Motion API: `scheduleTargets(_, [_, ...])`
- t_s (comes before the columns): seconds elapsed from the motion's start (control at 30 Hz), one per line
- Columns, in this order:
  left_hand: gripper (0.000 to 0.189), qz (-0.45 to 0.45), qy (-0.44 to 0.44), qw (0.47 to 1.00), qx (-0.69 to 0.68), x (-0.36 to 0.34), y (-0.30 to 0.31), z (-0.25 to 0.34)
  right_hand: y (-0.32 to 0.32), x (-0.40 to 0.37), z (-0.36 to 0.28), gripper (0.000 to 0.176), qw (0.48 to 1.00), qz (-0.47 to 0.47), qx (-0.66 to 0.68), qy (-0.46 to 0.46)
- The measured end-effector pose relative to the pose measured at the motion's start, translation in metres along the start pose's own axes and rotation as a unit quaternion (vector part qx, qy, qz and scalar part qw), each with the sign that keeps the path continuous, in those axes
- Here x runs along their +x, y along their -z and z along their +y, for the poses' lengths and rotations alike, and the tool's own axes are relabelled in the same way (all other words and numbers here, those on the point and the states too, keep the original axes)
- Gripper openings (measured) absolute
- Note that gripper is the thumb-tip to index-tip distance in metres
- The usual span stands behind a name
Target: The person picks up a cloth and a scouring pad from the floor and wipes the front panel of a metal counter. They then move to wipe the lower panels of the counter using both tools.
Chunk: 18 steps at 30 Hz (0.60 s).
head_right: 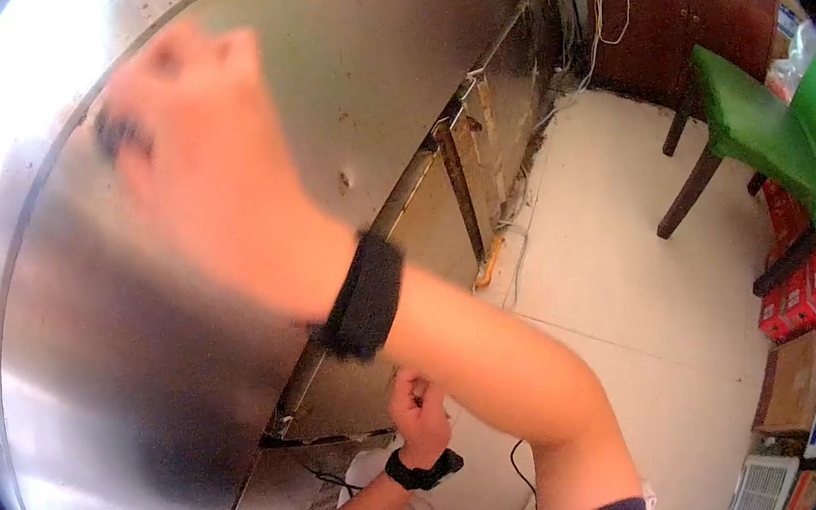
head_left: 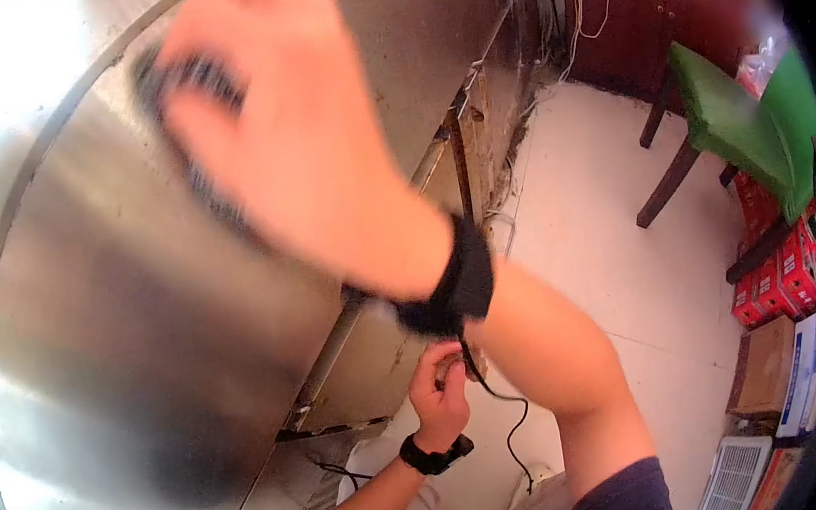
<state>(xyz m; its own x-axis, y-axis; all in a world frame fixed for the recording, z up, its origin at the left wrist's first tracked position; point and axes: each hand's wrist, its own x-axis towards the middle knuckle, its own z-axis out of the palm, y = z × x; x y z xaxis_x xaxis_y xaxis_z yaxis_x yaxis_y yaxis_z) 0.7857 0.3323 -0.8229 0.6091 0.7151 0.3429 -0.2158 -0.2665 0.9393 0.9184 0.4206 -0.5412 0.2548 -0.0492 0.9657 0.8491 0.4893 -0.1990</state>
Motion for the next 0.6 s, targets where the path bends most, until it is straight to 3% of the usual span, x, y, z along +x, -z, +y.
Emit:
scheduleTargets(0.03, [0.021, 0.013, -0.029, 0.997, -0.064, -0.006, -0.001, 0.003, 0.003, 0.009, 0.015, 0.012, 0.997, 0.008, -0.055, -0.045])
scheduleTargets(0.07, [0.019, 0.019, 0.0, 0.992, -0.122, -0.008, -0.002, 0.003, 0.01, 0.026, 0.038, 0.011, 0.985, 0.049, 0.086, -0.142])
scheduleTargets(0.1, [0.019, 0.022, -0.001, 0.993, -0.118, -0.012, 0.001, 0.0, 0.02, 0.039, 0.045, 0.01, 0.98, 0.032, 0.051, -0.191])
scheduleTargets(0.17, [0.02, 0.015, 0.039, 0.994, -0.1, -0.019, 0.005, -0.011, 0.017, 0.03, 0.034, 0.009, 0.984, 0.023, 0.028, -0.175])
scheduleTargets(0.23, [0.022, -0.003, 0.04, 0.996, -0.082, -0.025, 0.009, -0.013, 0.003, -0.003, 0.002, 0.01, 0.992, -0.024, -0.082, 0.098])
scheduleTargets(0.27, [0.024, -0.03, 0.035, 0.997, -0.064, -0.025, 0.009, -0.014, 0.001, -0.009, 0.009, 0.01, 0.992, -0.03, -0.078, 0.099])
scheduleTargets(0.37, [0.025, -0.006, -0.001, 0.998, -0.061, -0.013, 0.002, 0.008, 0.004, -0.028, 0.046, 0.013, 0.995, 0.078, -0.044, -0.046])
scheduleTargets(0.4, [0.028, -0.038, -0.013, 0.999, 0.023, -0.01, 0.008, 0.014, 0.014, -0.031, 0.063, 0.015, 0.99, 0.06, -0.09, -0.091])
scheduleTargets(0.43, [0.028, -0.032, -0.016, 0.999, 0.021, -0.014, 0.013, 0.012, 0.014, -0.031, 0.045, 0.014, 0.987, 0.041, -0.118, -0.103])
scheduleTargets(0.5, [0.028, 0.076, 0.017, 0.991, -0.112, -0.021, 0.014, 0.007, 0.007, -0.052, -0.008, 0.014, 0.99, -0.038, -0.137, 0.015])
scheduleTargets(0.6, [0.031, 0.108, -0.027, 0.989, -0.096, -0.019, 0.027, 0.021, 0.011, -0.057, 0.013, 0.016, 0.992, -0.019, -0.121, -0.002])
